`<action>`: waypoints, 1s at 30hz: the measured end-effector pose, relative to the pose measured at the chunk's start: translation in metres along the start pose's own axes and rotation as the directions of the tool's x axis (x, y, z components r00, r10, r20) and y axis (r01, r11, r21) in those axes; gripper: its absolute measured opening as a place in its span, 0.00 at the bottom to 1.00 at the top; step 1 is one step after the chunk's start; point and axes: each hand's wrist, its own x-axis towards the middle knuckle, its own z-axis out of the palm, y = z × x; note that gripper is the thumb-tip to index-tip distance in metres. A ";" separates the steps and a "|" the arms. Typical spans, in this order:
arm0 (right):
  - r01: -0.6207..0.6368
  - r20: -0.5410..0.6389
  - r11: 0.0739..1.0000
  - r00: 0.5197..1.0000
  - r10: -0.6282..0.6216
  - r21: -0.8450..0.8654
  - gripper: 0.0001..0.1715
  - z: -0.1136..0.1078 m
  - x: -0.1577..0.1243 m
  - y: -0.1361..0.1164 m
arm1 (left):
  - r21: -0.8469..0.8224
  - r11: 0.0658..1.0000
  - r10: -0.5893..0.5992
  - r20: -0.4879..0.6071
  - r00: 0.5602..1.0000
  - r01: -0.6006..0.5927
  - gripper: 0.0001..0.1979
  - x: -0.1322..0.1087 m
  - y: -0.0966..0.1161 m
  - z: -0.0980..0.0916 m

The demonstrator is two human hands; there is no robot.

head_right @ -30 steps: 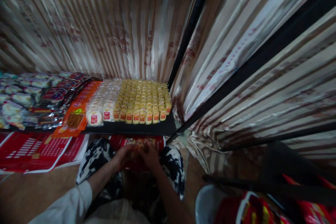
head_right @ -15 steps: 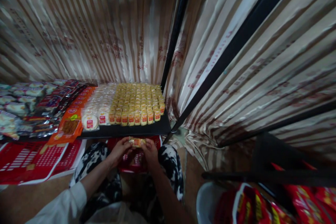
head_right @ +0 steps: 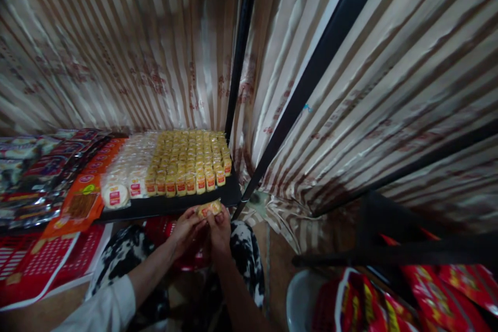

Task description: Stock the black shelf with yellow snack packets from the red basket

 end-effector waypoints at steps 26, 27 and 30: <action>0.520 0.203 0.389 0.759 -0.618 -0.761 0.32 -0.012 0.060 -0.059 | 0.762 0.266 0.377 0.481 0.792 -0.590 0.16 0.081 0.072 0.103; 0.521 0.207 0.362 0.746 -0.633 -0.773 0.32 -0.011 0.059 -0.059 | 0.772 0.250 0.401 0.467 0.788 -0.584 0.16 0.085 0.075 0.110; 0.529 0.223 0.334 0.735 -0.641 -0.780 0.30 -0.010 0.060 -0.057 | 0.794 0.197 0.446 0.449 0.774 -0.574 0.16 0.098 0.082 0.127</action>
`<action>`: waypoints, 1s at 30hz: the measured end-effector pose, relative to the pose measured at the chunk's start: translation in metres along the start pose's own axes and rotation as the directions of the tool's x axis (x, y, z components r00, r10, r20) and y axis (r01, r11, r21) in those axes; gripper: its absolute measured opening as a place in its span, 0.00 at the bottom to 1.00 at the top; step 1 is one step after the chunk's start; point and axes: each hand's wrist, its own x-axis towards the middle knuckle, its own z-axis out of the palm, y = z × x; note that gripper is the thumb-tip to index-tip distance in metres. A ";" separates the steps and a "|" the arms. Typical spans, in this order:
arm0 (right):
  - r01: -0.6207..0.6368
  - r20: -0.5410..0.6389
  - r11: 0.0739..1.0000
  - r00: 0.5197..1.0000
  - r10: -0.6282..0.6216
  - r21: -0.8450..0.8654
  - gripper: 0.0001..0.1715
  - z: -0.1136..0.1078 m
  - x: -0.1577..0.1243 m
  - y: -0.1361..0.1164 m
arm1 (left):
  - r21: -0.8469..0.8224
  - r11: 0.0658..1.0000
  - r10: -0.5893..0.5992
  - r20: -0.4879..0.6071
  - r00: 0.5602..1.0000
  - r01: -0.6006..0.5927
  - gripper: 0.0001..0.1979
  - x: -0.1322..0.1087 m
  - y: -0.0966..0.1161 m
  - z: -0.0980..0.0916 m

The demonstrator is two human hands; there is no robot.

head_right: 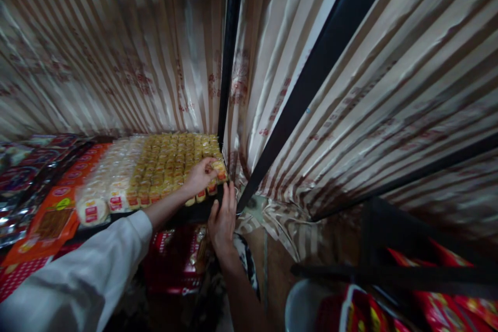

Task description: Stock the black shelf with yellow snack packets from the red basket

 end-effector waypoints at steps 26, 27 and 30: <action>-0.014 0.094 1.000 0.995 0.013 0.014 0.31 0.055 0.001 0.066 | 0.638 0.729 0.213 0.135 0.968 -0.249 0.14 0.003 -0.013 0.026; -0.015 0.088 1.000 0.996 0.015 0.008 0.31 0.056 0.002 0.067 | 0.641 0.721 0.228 0.140 0.964 -0.264 0.15 0.003 -0.013 0.025; -0.022 0.068 1.000 0.997 0.023 -0.005 0.31 0.057 0.004 0.069 | 0.635 0.689 0.294 0.194 0.936 -0.348 0.14 0.001 -0.014 0.023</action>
